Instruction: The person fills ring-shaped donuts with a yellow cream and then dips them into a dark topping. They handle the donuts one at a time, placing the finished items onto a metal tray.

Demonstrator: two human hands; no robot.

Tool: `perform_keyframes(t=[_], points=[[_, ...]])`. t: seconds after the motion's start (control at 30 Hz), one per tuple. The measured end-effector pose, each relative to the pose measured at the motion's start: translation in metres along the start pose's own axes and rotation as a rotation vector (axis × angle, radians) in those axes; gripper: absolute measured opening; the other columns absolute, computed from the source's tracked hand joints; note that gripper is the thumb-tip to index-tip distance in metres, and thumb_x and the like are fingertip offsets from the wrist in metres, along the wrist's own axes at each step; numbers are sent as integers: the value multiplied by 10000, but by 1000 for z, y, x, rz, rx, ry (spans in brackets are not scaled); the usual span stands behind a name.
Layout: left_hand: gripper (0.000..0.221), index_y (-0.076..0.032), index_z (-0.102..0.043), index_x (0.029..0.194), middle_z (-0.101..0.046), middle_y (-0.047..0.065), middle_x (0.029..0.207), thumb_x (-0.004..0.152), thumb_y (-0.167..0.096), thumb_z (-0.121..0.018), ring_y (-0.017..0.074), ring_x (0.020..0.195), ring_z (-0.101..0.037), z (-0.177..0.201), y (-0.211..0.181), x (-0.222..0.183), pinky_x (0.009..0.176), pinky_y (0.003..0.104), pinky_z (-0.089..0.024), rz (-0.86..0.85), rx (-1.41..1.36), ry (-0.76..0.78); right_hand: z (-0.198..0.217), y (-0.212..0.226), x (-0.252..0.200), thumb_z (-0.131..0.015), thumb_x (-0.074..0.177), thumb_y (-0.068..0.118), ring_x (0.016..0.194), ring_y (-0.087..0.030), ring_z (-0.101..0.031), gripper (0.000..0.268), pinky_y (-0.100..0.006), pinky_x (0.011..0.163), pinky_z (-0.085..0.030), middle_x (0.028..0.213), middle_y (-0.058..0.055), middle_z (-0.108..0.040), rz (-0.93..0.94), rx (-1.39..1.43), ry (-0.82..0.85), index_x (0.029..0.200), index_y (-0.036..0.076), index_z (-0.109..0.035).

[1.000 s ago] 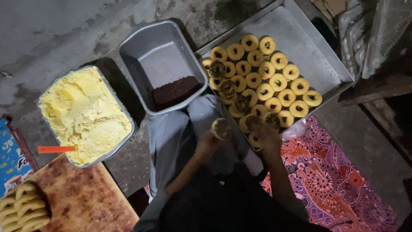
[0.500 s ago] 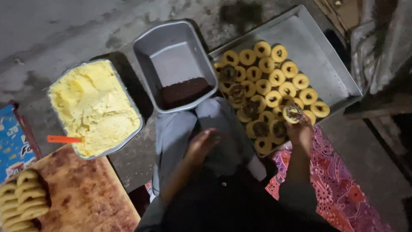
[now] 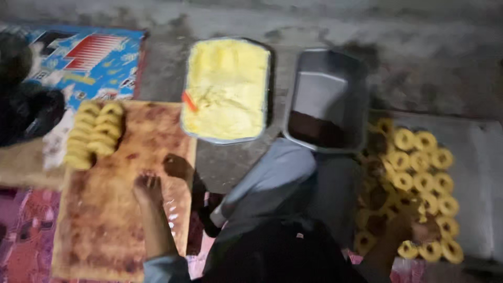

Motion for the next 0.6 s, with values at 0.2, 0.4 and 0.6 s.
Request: perform_keyframes(t=[0.2, 0.4, 0.6], points=[[474, -92, -501, 1372, -609, 97, 1176, 952, -238, -665, 244, 910, -611, 44, -107, 68, 779, 435, -506, -277, 468, -260, -28, 153, -36, -577, 1041, 190, 990, -264, -613, 214, -448, 858, -539, 1067, -109, -623, 587, 482, -156, 1088, 35, -717], [965, -92, -274, 1652, -536, 277, 1422, 928, -404, -830, 447, 1278, -493, -36, -148, 113, 1040, 554, -461, -918, 1477, -204, -18, 250, -114, -562, 1098, 147, 981, -316, -618, 289, -455, 831, -523, 1058, -221, -648, 1086, 837, -181, 1179, -119, -640], [794, -136, -455, 1543, -496, 319, 1308, 959, -498, -852, 500, 1160, -501, -42, -127, 140, 949, 593, -451, -771, 1684, -327, -51, 264, -176, -602, 1100, 139, 1063, -318, -616, 169, -427, 946, -510, 1146, -188, -647, 603, 527, 540, 1148, -2, -681]])
Point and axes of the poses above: each hand's wrist, its own x-axis towards the middle knuckle, its own z-axis out of the back of the hand, y = z × x, the point moved 8 cm from there along x, towards the middle knuckle
